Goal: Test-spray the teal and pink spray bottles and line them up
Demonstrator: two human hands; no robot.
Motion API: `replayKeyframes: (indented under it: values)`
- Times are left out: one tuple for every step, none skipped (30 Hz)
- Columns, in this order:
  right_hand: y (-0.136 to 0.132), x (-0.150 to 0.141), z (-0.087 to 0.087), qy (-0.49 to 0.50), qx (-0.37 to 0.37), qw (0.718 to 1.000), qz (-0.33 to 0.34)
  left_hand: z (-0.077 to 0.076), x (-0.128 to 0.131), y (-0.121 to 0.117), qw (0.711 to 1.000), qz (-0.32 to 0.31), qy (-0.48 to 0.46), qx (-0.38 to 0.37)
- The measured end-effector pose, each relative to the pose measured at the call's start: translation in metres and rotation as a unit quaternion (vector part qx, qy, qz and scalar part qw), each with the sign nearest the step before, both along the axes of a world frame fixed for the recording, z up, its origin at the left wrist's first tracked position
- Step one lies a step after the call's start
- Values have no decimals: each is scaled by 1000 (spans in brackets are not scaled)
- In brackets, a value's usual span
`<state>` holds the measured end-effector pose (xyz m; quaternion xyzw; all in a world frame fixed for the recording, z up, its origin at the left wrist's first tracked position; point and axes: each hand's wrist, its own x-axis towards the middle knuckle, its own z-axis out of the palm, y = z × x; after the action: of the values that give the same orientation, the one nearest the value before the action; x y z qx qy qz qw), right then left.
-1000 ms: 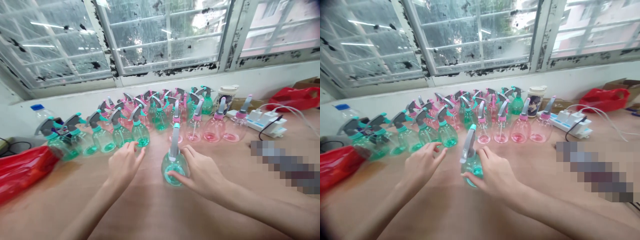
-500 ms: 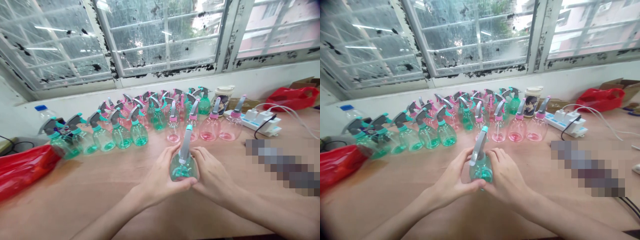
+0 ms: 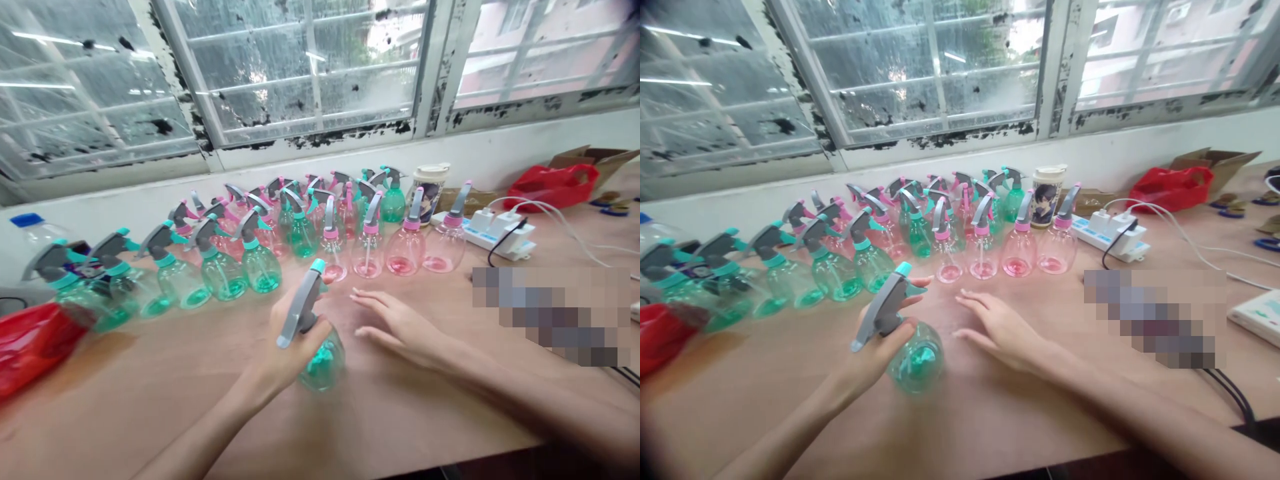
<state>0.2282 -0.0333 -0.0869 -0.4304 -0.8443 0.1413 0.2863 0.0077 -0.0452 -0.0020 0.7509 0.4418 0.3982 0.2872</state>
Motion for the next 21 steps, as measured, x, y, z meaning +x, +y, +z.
replayKeyframes:
  values:
    - [9, 5, -5, -13, -1, 1000, -16, 1, 0, 1, 1000, -1, -4, 6]
    - [17, 9, -10, -25, -4, 999, -22, 3, 0, 3, 1000, -3, -8, 12]
    - [24, 11, -15, -34, -3, 999, -21, 4, 0, 5, 1000, -5, -11, 16]
    - [29, 12, -18, -39, -3, 999, -16, 5, 0, 7, 1000, -7, -13, 18]
    - [33, 12, -20, -42, -1, 999, -7, 6, 0, 10, 1000, -8, -13, 18]
    - [35, 11, -22, -44, 3, 999, 2, 7, 0, 12, 1000, -7, -11, 15]
    - [36, 10, -23, -45, 6, 999, 7, 7, 0, 15, 1000, -7, -8, 10]
    - [36, 8, -23, -47, 9, 999, 10, 7, 0, 18, 1000, -8, -7, 5]
    - [36, 7, -23, -51, 12, 999, 11, 8, 0, 20, 1000, -12, -6, -1]
    - [35, 6, -23, -54, 13, 998, 9, 8, 0, 23, 1000, -19, -5, -5]
    - [35, 5, -23, -57, 14, 998, 7, 8, 0, 26, 1000, -27, -4, -6]
    - [34, 5, -22, -58, 14, 998, 7, 8, 0, 28, 999, -36, -3, -5]
    - [34, 5, -23, -56, 14, 998, 7, 8, 0, 30, 999, -42, -2, -3]
    - [34, 5, -23, -53, 14, 998, 6, 8, 1, 32, 999, -46, 0, -1]
    - [34, 5, -23, -49, 14, 999, 5, 8, 2, 33, 999, -49, 1, 0]
    - [34, 5, -23, -47, 13, 999, 4, 9, 3, 34, 999, -51, 2, 4]
    - [34, 6, -23, -47, 12, 999, 3, 10, 4, 35, 999, -53, 2, 8]
    - [35, 6, -23, -47, 10, 999, 3, 10, 5, 35, 998, -57, 2, 12]
    - [35, 6, -23, -47, 9, 999, 3, 11, 6, 36, 998, -62, 1, 17]
    - [35, 6, -23, -47, 9, 999, 4, 12, 7, 36, 998, -67, 0, 21]
    - [34, 6, -24, -49, 8, 999, 4, 12, 7, 36, 997, -72, -1, 23]
